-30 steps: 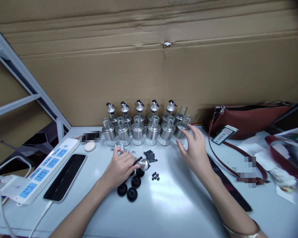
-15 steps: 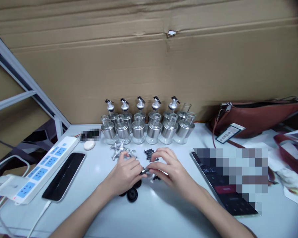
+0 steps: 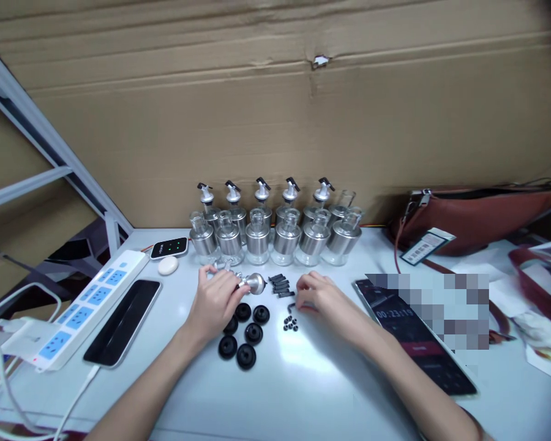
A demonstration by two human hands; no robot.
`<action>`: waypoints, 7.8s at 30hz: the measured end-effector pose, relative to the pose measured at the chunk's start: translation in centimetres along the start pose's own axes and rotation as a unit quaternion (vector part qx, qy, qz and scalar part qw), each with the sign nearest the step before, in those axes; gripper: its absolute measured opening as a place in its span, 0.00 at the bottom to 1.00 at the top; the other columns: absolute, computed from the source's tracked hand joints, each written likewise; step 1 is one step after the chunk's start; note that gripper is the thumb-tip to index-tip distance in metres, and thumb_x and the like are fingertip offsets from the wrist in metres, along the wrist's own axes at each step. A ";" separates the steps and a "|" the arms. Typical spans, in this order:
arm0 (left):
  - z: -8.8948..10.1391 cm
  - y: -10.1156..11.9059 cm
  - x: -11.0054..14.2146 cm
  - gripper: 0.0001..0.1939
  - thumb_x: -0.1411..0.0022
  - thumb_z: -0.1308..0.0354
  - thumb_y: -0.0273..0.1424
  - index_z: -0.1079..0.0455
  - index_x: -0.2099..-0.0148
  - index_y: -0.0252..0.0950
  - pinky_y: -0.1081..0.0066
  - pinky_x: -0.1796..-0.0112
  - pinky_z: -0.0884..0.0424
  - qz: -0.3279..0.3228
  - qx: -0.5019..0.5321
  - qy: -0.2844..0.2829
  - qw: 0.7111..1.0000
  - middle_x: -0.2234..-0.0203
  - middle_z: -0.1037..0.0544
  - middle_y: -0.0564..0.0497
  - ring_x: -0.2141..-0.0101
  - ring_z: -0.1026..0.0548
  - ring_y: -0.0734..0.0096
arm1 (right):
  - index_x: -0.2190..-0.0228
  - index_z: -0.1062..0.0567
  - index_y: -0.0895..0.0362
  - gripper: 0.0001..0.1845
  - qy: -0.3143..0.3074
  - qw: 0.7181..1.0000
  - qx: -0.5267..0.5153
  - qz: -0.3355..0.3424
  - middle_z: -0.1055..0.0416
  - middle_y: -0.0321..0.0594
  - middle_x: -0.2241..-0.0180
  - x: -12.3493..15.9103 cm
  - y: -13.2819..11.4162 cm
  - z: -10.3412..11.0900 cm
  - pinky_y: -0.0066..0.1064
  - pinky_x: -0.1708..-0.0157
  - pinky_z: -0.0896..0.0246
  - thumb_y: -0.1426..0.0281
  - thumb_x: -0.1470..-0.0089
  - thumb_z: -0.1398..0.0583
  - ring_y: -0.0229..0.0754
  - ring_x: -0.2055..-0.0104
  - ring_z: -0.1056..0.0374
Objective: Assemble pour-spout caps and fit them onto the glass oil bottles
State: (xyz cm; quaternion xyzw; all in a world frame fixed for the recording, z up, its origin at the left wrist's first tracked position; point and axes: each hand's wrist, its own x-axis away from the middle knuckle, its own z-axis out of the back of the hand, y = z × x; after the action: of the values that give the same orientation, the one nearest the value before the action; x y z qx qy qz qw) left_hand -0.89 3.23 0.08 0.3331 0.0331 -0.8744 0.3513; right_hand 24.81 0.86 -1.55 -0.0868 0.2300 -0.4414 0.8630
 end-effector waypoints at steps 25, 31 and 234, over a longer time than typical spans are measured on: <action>0.1 0.3 0.0 0.18 0.29 0.58 0.32 0.39 0.72 0.33 0.67 0.60 0.47 -0.002 0.008 -0.012 1.000 0.80 0.35 0.56 0.76 0.38 0.75 | 0.61 0.22 0.60 0.11 -0.084 0.995 -0.028 -0.053 0.30 0.46 0.66 -0.5 -1.6 -0.9 0.38 0.60 0.36 0.76 0.42 0.44 0.47 0.60 0.35; -0.3 0.4 0.0 0.19 0.28 0.61 0.32 0.39 0.71 0.33 0.67 0.58 0.47 -0.032 0.030 -0.055 0.998 0.78 0.33 0.56 0.75 0.37 0.75 | 0.59 0.25 0.59 0.11 -0.030 0.996 -0.066 -0.048 0.29 0.45 0.64 -0.6 -2.1 -0.4 0.40 0.59 0.36 0.75 0.41 0.45 0.46 0.60 0.34; -1.4 3.0 0.6 0.08 0.31 0.54 0.29 0.38 0.64 0.34 0.66 0.60 0.31 -0.144 0.123 0.036 0.981 0.52 0.26 0.37 0.58 0.23 0.67 | 0.61 0.25 0.57 0.17 0.038 0.887 -0.434 -0.156 0.32 0.39 0.67 -0.9 -5.3 -1.1 0.29 0.68 0.42 0.58 0.41 0.45 0.39 0.68 0.37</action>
State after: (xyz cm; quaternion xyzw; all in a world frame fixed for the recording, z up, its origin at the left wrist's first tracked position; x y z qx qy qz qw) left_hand 1.49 1.08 -0.83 0.3970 -0.0147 -0.9005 0.1767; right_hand 20.01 -1.56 -0.40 -0.4705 0.4148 -0.4291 0.6500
